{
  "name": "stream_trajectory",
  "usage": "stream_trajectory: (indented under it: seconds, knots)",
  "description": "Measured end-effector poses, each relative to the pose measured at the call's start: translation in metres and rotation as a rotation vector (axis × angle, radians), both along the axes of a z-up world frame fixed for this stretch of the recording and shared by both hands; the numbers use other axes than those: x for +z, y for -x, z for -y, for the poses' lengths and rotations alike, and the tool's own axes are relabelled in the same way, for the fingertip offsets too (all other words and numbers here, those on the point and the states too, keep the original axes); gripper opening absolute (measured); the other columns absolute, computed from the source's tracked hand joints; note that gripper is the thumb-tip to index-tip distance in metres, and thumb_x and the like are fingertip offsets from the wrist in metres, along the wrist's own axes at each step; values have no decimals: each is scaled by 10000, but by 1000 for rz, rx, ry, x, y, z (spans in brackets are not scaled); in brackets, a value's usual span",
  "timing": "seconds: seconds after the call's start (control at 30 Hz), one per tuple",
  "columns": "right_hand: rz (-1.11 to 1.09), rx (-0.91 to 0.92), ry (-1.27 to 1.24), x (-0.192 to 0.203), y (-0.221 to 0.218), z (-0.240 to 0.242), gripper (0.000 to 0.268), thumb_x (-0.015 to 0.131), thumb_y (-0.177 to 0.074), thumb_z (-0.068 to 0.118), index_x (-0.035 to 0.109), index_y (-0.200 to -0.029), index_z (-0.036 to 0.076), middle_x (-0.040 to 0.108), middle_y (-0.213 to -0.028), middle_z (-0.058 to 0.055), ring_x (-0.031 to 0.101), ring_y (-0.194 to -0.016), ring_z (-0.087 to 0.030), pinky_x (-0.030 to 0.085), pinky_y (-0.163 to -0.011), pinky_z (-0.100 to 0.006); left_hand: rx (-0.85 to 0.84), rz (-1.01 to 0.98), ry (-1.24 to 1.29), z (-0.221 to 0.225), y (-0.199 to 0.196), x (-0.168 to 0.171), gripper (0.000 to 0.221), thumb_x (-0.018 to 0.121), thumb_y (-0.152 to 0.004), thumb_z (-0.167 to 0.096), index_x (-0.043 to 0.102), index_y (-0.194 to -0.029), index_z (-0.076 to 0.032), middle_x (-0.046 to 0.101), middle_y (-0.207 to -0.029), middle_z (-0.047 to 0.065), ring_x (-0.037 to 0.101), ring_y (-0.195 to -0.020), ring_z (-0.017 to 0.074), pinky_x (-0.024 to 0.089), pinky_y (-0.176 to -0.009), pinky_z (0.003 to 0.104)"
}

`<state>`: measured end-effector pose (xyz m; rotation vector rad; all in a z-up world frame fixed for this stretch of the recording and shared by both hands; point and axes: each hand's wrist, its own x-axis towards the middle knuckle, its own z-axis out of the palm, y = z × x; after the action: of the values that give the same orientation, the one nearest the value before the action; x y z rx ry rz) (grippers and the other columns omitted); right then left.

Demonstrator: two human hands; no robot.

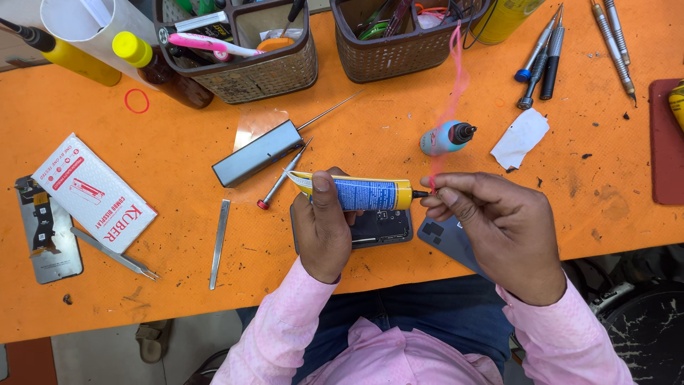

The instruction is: The person applies liquid adhesive from a tube along the perimeter of a mobile phone frame, then aligns and presses a purple back cover onto the device.

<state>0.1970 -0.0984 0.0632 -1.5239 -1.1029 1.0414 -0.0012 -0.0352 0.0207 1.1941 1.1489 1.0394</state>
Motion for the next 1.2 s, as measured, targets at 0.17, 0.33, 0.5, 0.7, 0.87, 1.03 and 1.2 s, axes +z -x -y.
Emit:
stream_trajectory:
  seconds: [0.17, 0.33, 0.5, 0.7, 0.87, 1.03, 1.2]
  knots:
    - [34, -68, -1, 9, -4, 3, 198, 619, -1012, 26, 706, -1160, -72, 764, -957, -126, 740, -838, -142, 612, -784, -273, 96, 67, 26, -4, 10, -1, 715, 309, -1054, -669, 581, -754, -78, 569, -608, 19, 487, -547, 90, 363, -507, 268]
    - [114, -140, -118, 21, -13, 2, 160, 618, -1059, -15, 685, -1179, -96, 731, -1003, -140, 718, -891, -154, 618, -842, -291, 156, 157, 89, -11, 28, -6, 716, 316, -1043, -695, 564, -725, -103, 575, -595, 28, 483, -542, 90, 373, -522, 263]
    - [157, -158, -221, 29, -21, -9, 114, 619, -1120, -27, 667, -1180, -112, 713, -1020, -128, 712, -909, -140, 613, -853, -275, 179, 331, 178, -11, 30, -10, 659, 375, -1048, -681, 542, -771, -107, 541, -597, 29, 497, -541, 102, 334, -496, 262]
    - [225, -210, -293, 41, -32, -29, 124, 605, -1107, -12, 648, -1195, -88, 703, -1025, -114, 702, -901, -139, 605, -858, -275, 200, 429, 271, -11, 32, -10, 619, 400, -1011, -683, 547, -811, -115, 557, -635, 31, 544, -579, 117, 411, -537, 275]
    - [255, -228, -335, 23, -58, -48, 111, 591, -1139, -28, 646, -1210, -92, 715, -1054, -117, 721, -903, -129, 610, -824, -255, 187, 408, 233, -11, 36, -14, 621, 399, -1030, -692, 518, -804, -126, 489, -605, 5, 522, -567, 112, 363, -515, 259]
    - [479, -104, -206, -25, -92, -69, 136, 633, -1100, -62, 732, -1193, -56, 743, -1033, -96, 707, -868, -127, 602, -792, -266, 201, 392, 268, -10, 38, -15, 614, 386, -1017, -690, 534, -836, -123, 488, -602, 1, 517, -561, 107, 352, -504, 250]
    - [652, -41, -83, -54, -104, -73, 116, 722, -1002, 0, 752, -1114, -4, 767, -987, -87, 737, -831, -135, 598, -750, -272, 203, 365, 244, -9, 39, -17, 600, 388, -1016, -687, 543, -899, -120, 511, -632, 4, 516, -576, 100, 369, -525, 250]
